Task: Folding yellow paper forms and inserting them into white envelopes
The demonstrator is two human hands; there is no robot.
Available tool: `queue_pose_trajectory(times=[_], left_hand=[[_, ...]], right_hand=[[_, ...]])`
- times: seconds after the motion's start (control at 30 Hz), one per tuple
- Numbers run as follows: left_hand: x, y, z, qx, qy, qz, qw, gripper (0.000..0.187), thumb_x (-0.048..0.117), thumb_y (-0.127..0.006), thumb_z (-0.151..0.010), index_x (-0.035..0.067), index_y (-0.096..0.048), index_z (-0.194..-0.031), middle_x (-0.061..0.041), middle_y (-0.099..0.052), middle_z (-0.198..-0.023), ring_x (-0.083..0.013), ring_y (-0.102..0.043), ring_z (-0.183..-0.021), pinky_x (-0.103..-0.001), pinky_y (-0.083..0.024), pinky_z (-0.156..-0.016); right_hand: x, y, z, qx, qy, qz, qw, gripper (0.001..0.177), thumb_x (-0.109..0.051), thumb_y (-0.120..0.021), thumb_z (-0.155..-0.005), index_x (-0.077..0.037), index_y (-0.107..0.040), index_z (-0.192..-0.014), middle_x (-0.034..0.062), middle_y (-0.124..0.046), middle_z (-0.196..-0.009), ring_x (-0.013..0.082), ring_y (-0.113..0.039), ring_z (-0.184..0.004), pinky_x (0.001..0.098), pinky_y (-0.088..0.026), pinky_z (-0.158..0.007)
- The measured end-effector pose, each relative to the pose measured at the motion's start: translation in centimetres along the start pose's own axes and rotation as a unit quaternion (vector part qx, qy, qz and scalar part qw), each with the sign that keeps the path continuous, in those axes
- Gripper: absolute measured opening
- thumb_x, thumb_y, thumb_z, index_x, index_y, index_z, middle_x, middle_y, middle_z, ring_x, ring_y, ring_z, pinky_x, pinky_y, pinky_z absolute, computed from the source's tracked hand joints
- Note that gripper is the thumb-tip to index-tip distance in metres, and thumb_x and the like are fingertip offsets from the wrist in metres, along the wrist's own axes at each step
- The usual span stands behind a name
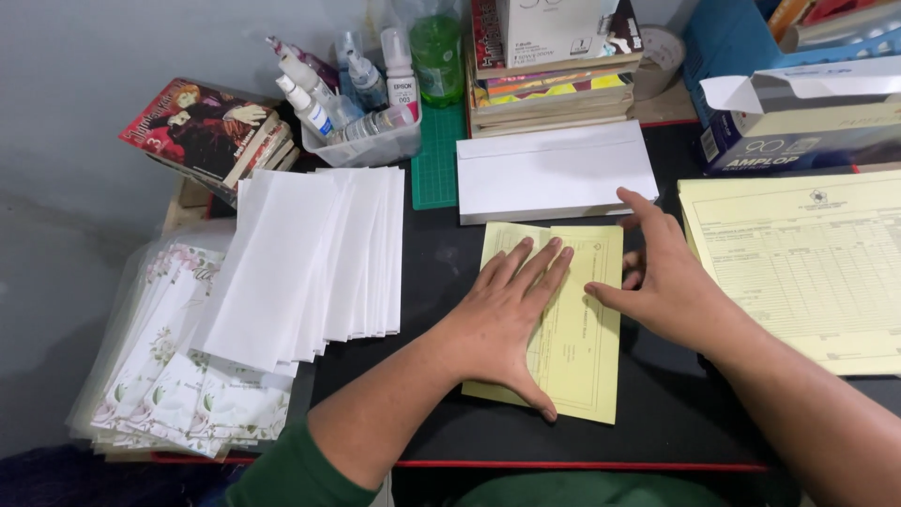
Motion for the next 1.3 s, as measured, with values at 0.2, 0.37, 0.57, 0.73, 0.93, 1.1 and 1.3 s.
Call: queue_pose_trajectory(times=[0.2,0.37,0.57,0.73,0.93,1.1,1.3], left_hand=[[-0.2,0.6,0.3,-0.011,0.024,0.005,1.000,0.174,0.085,-0.085,-0.040,0.011,0.017,-0.161,-0.019,0.008,-0.173,-0.0461,0.005,-0.157,-0.065,-0.001,-0.121],[-0.3,4.0,1.1,0.052,0.039,0.090,0.994,0.160,0.079,-0.079,-0.051,0.016,0.021,-0.159,-0.015,0.017,-0.173,-0.0431,0.011,-0.160,-0.071,0.002,-0.120],[-3.2,8.8,3.7,0.277,0.093,0.194,0.937,0.103,0.078,-0.034,-0.089,0.013,0.001,-0.162,-0.020,-0.007,-0.170,-0.0401,-0.013,-0.158,-0.062,-0.014,-0.122],[-7.1,10.2,5.6,0.363,0.126,0.309,0.870,0.086,0.069,-0.029,-0.087,0.009,-0.036,-0.149,-0.013,-0.041,-0.138,-0.0257,-0.046,-0.120,-0.042,-0.041,-0.101],[-8.8,8.0,5.9,0.135,0.288,0.431,0.844,0.067,0.057,-0.026,-0.090,0.019,-0.039,-0.143,-0.008,-0.055,-0.105,-0.0179,-0.056,-0.076,-0.031,-0.047,-0.065],[-6.8,6.0,6.3,-0.014,0.397,0.432,0.810,0.081,0.064,-0.035,-0.085,0.024,-0.035,-0.156,-0.012,-0.067,-0.105,-0.0264,-0.072,-0.091,-0.037,-0.057,-0.076],[-6.5,6.1,5.7,-0.030,0.407,0.317,0.856,0.079,0.061,-0.058,-0.082,0.011,-0.048,-0.143,-0.004,-0.072,-0.098,-0.0201,-0.073,-0.078,-0.031,-0.054,-0.069]], right_hand=[[1.3,-1.1,1.3,-0.038,-0.082,-0.184,0.979,0.132,0.013,-0.076,-0.074,-0.035,0.005,-0.167,0.0120,-0.046,-0.131,0.0254,-0.066,-0.071,0.0342,-0.058,-0.069],[1.5,-1.0,1.4,-0.041,-0.022,-0.327,0.944,0.126,0.016,-0.066,-0.076,-0.035,0.006,-0.167,0.0257,-0.060,-0.125,0.0306,-0.067,-0.093,0.0421,-0.054,-0.083],[-0.3,3.6,4.4,0.091,0.091,-0.288,0.949,0.052,0.007,-0.068,-0.084,-0.001,-0.052,-0.133,0.0145,-0.066,-0.113,0.0201,-0.064,-0.103,0.0317,-0.055,-0.094],[-5.3,6.0,10.4,0.176,0.453,-0.112,0.867,0.018,0.007,-0.072,-0.085,0.000,-0.066,-0.100,0.0171,-0.064,-0.098,0.0262,-0.068,-0.083,0.0346,-0.057,-0.081],[-6.0,-1.8,10.9,-0.085,0.543,0.053,0.834,0.012,-0.014,-0.058,-0.098,-0.008,-0.067,-0.104,0.0050,-0.060,-0.100,0.0280,-0.057,-0.098,0.0394,-0.052,-0.087],[-4.8,-5.9,9.2,-0.217,0.474,0.164,0.837,0.030,0.008,-0.060,-0.085,-0.012,-0.067,-0.105,0.0048,-0.061,-0.104,0.0281,-0.053,-0.101,0.0413,-0.048,-0.087],[-1.9,-5.8,7.8,-0.345,0.315,0.151,0.871,0.063,-0.066,-0.088,-0.078,-0.022,-0.073,-0.121,0.0026,-0.059,-0.125,0.0237,-0.048,-0.129,0.0428,-0.041,-0.105]])
Point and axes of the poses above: each hand's wrist, its own z-axis away from the middle knuckle, its own y-axis out of the back of the hand, x = y × z, the point moved 10 cm from there along -z, towards the middle knuckle
